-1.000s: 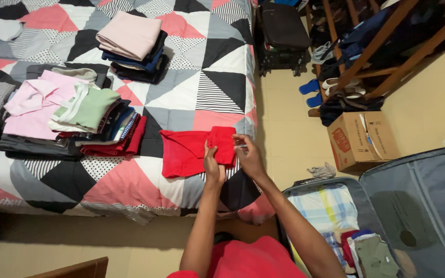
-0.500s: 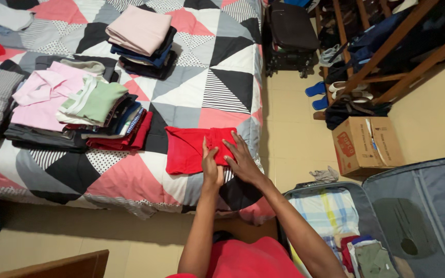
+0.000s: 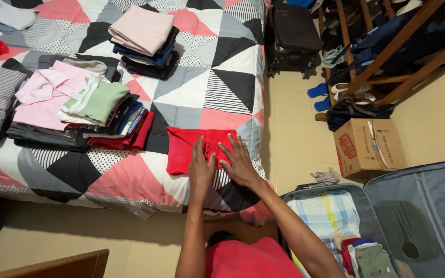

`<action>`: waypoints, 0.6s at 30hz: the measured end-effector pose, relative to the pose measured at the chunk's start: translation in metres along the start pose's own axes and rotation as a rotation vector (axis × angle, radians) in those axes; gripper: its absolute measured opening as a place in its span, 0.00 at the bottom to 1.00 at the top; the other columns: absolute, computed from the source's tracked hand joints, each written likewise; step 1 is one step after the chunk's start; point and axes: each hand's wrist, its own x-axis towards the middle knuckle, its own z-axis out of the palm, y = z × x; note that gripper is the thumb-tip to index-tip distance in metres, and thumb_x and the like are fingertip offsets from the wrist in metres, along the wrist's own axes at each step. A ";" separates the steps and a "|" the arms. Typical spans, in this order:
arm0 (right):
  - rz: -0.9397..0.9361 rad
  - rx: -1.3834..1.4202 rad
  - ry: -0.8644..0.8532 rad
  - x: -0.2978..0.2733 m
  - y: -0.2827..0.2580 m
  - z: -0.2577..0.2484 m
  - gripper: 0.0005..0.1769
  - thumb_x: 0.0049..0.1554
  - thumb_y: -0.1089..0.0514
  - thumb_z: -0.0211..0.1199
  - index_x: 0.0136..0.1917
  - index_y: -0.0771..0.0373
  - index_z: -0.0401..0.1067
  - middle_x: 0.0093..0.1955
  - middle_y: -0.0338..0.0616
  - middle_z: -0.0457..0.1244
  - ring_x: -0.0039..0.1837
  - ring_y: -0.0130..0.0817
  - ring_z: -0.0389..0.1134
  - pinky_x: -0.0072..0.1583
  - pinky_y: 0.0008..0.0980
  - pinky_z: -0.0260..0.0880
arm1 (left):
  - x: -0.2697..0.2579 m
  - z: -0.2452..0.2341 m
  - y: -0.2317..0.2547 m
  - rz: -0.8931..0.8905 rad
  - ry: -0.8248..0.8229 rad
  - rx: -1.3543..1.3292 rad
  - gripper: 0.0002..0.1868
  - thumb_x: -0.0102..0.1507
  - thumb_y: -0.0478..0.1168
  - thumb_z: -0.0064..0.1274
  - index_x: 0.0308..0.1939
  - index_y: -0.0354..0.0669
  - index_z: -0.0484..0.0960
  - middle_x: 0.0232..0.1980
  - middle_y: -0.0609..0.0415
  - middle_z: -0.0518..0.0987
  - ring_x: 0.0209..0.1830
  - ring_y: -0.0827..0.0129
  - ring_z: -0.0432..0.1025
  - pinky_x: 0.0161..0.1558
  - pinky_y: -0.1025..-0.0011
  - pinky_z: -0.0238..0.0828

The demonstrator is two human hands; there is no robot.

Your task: The person folds various clothing items, including shirts and pants, on a bed and places them into a suitcase. The person handles each item individually, smoothing and folding them before stacking them or placing them into the luggage.

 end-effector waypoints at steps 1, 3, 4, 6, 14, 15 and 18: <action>0.002 0.005 -0.004 -0.001 0.002 0.002 0.35 0.64 0.43 0.56 0.81 0.51 0.55 0.86 0.58 0.35 0.85 0.63 0.29 0.79 0.58 0.32 | -0.005 -0.004 0.009 0.138 0.054 0.081 0.39 0.62 0.38 0.56 0.77 0.45 0.59 0.78 0.42 0.63 0.77 0.48 0.59 0.71 0.54 0.59; 0.001 0.018 -0.015 -0.002 0.011 0.009 0.36 0.64 0.43 0.56 0.81 0.52 0.55 0.85 0.57 0.35 0.85 0.62 0.29 0.79 0.59 0.31 | -0.015 -0.008 0.017 0.412 0.159 0.244 0.45 0.56 0.35 0.60 0.76 0.43 0.59 0.78 0.39 0.60 0.79 0.44 0.53 0.75 0.48 0.51; -0.001 0.019 -0.012 -0.002 0.018 0.014 0.35 0.63 0.45 0.56 0.80 0.52 0.56 0.86 0.57 0.36 0.85 0.61 0.30 0.80 0.58 0.31 | -0.016 -0.004 0.017 0.459 0.111 0.302 0.46 0.55 0.34 0.60 0.76 0.41 0.59 0.79 0.38 0.59 0.80 0.44 0.51 0.75 0.46 0.47; -0.014 0.021 -0.008 -0.001 0.033 0.025 0.33 0.63 0.49 0.54 0.79 0.53 0.58 0.87 0.56 0.38 0.87 0.60 0.31 0.81 0.57 0.31 | -0.017 0.009 0.015 0.547 0.019 0.418 0.49 0.52 0.33 0.61 0.76 0.38 0.58 0.79 0.35 0.56 0.81 0.42 0.46 0.75 0.42 0.40; 0.034 0.609 0.014 -0.002 0.056 0.005 0.29 0.64 0.56 0.52 0.77 0.63 0.61 0.87 0.52 0.43 0.87 0.46 0.38 0.81 0.44 0.38 | -0.014 0.026 0.021 0.420 -0.076 0.442 0.51 0.49 0.41 0.62 0.73 0.31 0.56 0.76 0.33 0.54 0.79 0.40 0.44 0.76 0.41 0.32; 0.035 0.670 0.040 -0.001 0.056 0.002 0.30 0.64 0.57 0.52 0.77 0.65 0.60 0.86 0.51 0.43 0.87 0.44 0.40 0.81 0.42 0.38 | -0.014 0.026 0.021 0.399 -0.056 0.425 0.50 0.49 0.42 0.62 0.72 0.31 0.57 0.76 0.32 0.55 0.79 0.40 0.44 0.75 0.41 0.33; 0.049 0.718 0.108 0.003 0.060 0.002 0.30 0.65 0.58 0.52 0.79 0.64 0.57 0.85 0.50 0.46 0.86 0.42 0.42 0.81 0.39 0.40 | -0.016 0.034 0.004 0.572 0.166 0.419 0.39 0.60 0.40 0.55 0.74 0.36 0.62 0.77 0.33 0.60 0.81 0.42 0.51 0.79 0.46 0.37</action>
